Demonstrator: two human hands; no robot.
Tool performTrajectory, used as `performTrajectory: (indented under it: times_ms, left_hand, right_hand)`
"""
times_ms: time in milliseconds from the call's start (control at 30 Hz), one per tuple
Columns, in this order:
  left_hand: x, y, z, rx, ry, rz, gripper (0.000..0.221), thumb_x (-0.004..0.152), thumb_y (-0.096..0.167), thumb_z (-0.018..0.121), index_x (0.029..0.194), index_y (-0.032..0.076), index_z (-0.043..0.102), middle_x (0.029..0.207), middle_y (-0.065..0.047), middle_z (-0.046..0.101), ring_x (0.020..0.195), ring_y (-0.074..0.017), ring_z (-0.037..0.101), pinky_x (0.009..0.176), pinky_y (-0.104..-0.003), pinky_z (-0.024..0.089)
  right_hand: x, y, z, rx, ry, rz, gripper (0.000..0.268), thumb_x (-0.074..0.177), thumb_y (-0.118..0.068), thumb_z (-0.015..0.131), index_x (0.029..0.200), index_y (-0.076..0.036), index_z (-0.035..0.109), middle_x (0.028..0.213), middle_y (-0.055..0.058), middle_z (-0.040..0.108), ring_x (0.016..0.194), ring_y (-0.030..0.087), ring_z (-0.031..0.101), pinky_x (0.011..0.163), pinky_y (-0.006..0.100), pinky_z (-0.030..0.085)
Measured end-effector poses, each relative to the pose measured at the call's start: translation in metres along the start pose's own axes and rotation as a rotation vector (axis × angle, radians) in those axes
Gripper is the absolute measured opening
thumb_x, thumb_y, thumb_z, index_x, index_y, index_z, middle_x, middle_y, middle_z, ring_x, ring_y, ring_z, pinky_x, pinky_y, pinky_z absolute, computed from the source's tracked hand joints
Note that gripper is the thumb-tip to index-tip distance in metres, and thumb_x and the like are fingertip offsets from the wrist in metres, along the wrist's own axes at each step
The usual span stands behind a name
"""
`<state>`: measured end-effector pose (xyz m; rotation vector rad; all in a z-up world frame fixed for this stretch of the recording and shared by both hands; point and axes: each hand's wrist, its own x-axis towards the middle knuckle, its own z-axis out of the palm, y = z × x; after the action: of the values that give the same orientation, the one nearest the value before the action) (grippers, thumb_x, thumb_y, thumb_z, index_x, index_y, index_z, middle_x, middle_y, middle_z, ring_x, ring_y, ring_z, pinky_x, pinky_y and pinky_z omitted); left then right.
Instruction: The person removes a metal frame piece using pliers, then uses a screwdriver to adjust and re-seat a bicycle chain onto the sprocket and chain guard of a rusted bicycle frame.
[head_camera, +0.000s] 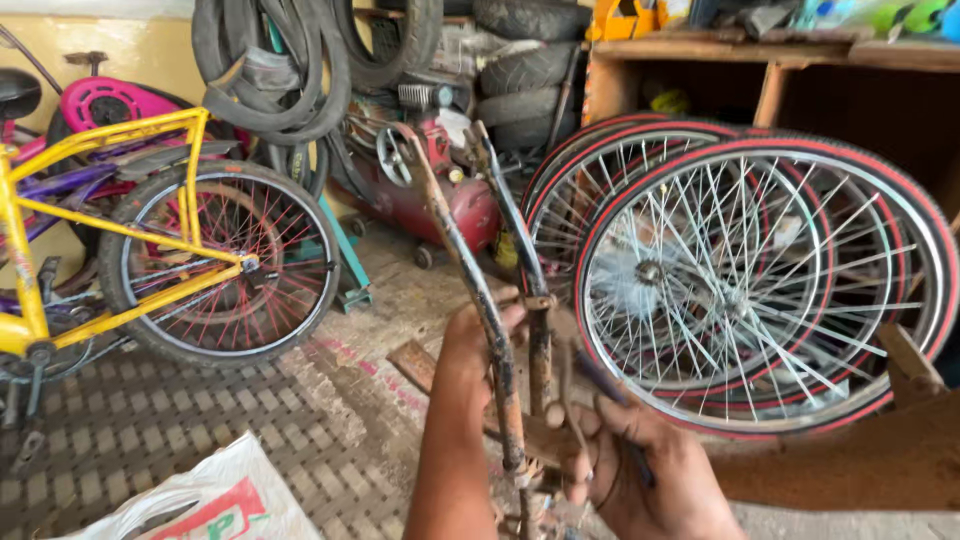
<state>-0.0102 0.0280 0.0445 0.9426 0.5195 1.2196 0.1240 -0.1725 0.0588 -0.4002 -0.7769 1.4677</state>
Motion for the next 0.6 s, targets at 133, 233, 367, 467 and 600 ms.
performTrajectory:
  times_ms: [133,233,367,467,600]
  left_hand:
    - [0.014,-0.004,0.002,-0.050,0.014,0.101,0.039,0.084,0.001,0.079,0.122,0.001,0.070,0.085,-0.005,0.072,0.066,-0.0134,0.064,0.056,-0.025,0.047]
    - [0.015,-0.006,0.002,-0.100,0.008,0.094,0.034,0.083,0.001,0.077,0.117,-0.002,0.069,0.086,-0.006,0.076,0.067,-0.0130,0.067,0.057,-0.025,0.049]
    - [0.012,-0.008,-0.001,-0.089,0.000,0.122,0.028,0.085,0.002,0.077,0.113,-0.002,0.075,0.084,-0.007,0.075,0.066,-0.0130,0.065,0.056,-0.024,0.048]
    - [0.017,-0.003,0.002,-0.028,0.075,0.114,0.025,0.085,0.002,0.078,0.110,-0.001,0.076,0.086,-0.009,0.074,0.067,-0.0141,0.065,0.057,-0.026,0.049]
    - [0.024,0.006,0.013,-0.196,-0.057,0.222,0.023,0.083,-0.001,0.075,0.106,-0.004,0.072,0.096,-0.011,0.079,0.081,-0.0168,0.075,0.072,-0.026,0.060]
  right_hand:
    - [0.004,0.001,0.020,-0.057,0.354,0.099,0.060,0.091,-0.016,0.042,0.150,-0.018,0.046,0.095,0.017,0.074,0.061,0.025,0.070,0.048,0.037,0.056]
    - [0.003,0.002,0.028,-0.046,0.219,0.104,0.060,0.091,-0.011,0.045,0.151,-0.016,0.044,0.094,0.018,0.073,0.059,0.024,0.068,0.049,0.037,0.058]
    - [0.000,0.004,0.039,-0.158,0.316,0.103,0.067,0.090,-0.013,0.045,0.156,-0.024,0.043,0.092,0.016,0.072,0.058,0.025,0.065,0.049,0.041,0.056]
    - [0.008,0.000,0.040,-0.120,0.349,0.151,0.063,0.092,-0.014,0.044,0.155,-0.023,0.041,0.091,0.018,0.071,0.060,0.024,0.065,0.050,0.040,0.054]
    - [0.001,-0.009,0.037,-0.235,-0.129,0.037,0.071,0.101,-0.005,0.044,0.166,-0.027,0.027,0.111,0.027,0.070,0.073,0.030,0.068,0.063,0.042,0.056]
